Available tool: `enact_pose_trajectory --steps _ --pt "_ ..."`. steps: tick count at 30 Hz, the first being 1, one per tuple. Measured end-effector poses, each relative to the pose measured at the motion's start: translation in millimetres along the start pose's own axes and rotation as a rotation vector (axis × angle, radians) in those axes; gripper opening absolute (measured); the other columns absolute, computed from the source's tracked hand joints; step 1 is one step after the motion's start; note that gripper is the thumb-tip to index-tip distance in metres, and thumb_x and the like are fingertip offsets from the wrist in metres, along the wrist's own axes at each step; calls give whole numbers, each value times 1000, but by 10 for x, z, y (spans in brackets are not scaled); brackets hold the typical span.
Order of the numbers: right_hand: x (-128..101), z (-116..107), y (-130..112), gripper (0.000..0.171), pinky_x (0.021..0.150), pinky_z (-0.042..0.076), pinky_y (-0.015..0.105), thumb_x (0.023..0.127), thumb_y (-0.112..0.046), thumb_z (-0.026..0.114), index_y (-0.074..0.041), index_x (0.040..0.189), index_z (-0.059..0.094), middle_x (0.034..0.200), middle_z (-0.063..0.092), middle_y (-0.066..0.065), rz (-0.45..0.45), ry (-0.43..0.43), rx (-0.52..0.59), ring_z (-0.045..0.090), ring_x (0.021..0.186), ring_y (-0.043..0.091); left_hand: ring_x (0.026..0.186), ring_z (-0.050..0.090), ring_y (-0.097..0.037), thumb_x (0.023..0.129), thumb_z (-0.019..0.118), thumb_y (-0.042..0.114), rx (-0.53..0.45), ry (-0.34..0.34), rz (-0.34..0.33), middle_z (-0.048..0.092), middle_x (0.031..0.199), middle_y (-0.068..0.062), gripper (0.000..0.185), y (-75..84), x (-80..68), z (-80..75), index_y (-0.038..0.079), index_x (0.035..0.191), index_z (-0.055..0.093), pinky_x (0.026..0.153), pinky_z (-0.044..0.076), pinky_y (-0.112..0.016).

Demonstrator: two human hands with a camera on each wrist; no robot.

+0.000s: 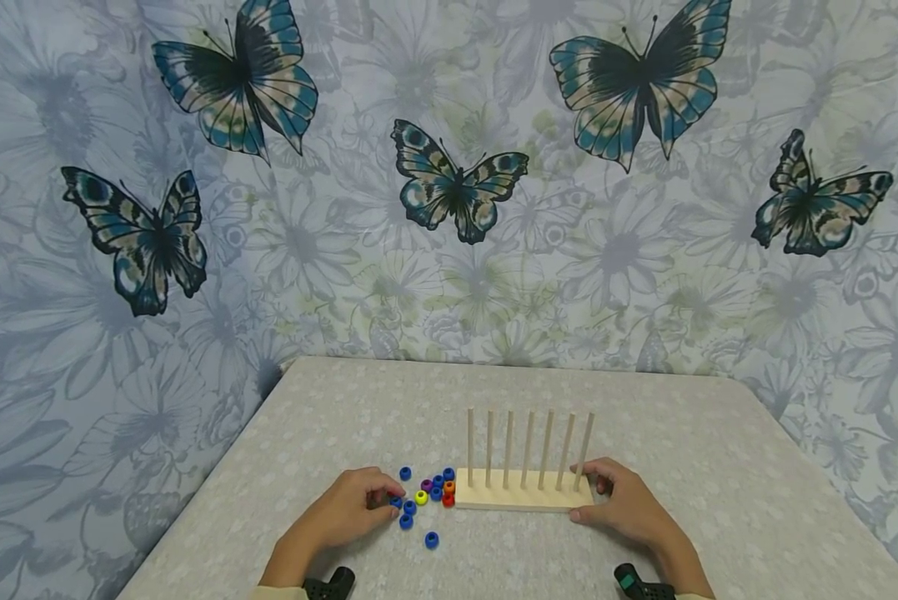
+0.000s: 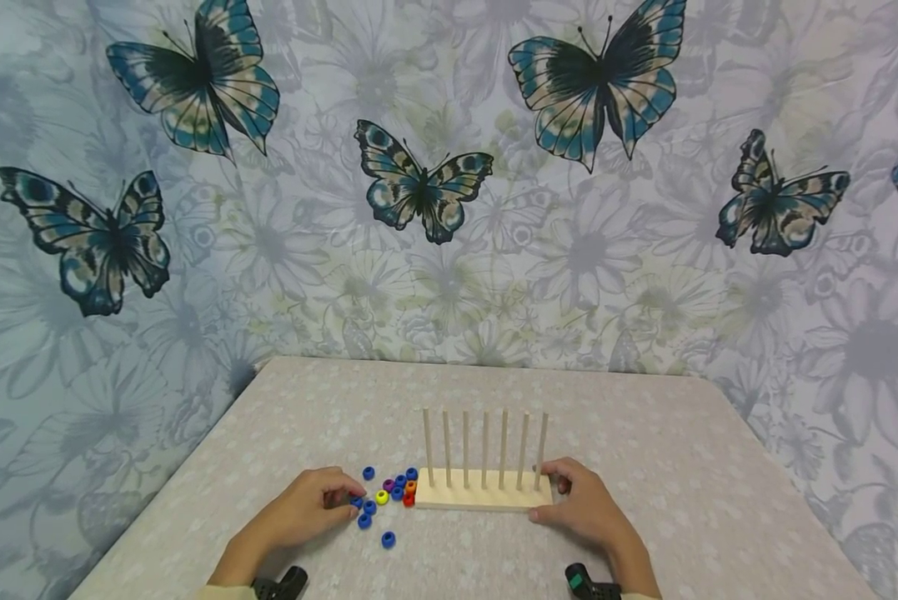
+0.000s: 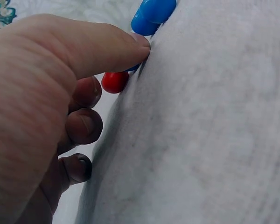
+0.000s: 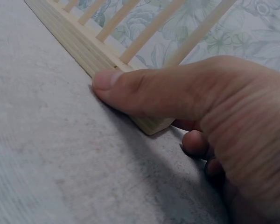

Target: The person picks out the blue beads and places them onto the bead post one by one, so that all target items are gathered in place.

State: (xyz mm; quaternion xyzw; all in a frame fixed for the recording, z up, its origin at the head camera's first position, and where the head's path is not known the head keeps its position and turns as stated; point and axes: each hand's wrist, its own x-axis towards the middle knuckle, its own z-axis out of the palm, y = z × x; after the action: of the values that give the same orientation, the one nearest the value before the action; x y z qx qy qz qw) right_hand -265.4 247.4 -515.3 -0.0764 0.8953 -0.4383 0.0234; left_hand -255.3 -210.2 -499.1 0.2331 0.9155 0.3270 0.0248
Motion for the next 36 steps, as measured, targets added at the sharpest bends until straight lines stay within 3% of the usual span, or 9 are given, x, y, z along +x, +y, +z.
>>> enact_pose_trajectory --steps 13,21,28,36 --pt "-10 -33 -36 66 73 39 26 63 -34 95 -21 122 69 98 58 1 -56 -3 11 45 88 17 72 50 -2 87 78 30 9 -1 -9 57 81 14 13 -27 12 -5 32 99 73 63 45 -23" --pt "-1 -24 -19 66 75 41 26 61 -37 95 -26 120 68 101 60 -3 -28 0 -15 46 89 17 73 52 -2 87 78 32 16 16 7 58 82 15 14 -8 9 -20 33 100 73 65 46 -22" --pt "7 -28 -26 65 75 40 26 62 -38 95 -25 121 68 98 59 -2 -31 -4 -24 47 89 17 75 51 -3 88 77 34 20 60 16 57 85 16 15 80 8 -61 31 102 74 66 46 -22" --pt "-3 -29 1 65 76 42 26 62 -40 94 -26 120 68 105 62 -6 -26 -3 -30 48 90 16 70 50 -7 88 77 32 24 160 52 58 85 15 18 246 28 -52 25 104 75 59 43 -20"
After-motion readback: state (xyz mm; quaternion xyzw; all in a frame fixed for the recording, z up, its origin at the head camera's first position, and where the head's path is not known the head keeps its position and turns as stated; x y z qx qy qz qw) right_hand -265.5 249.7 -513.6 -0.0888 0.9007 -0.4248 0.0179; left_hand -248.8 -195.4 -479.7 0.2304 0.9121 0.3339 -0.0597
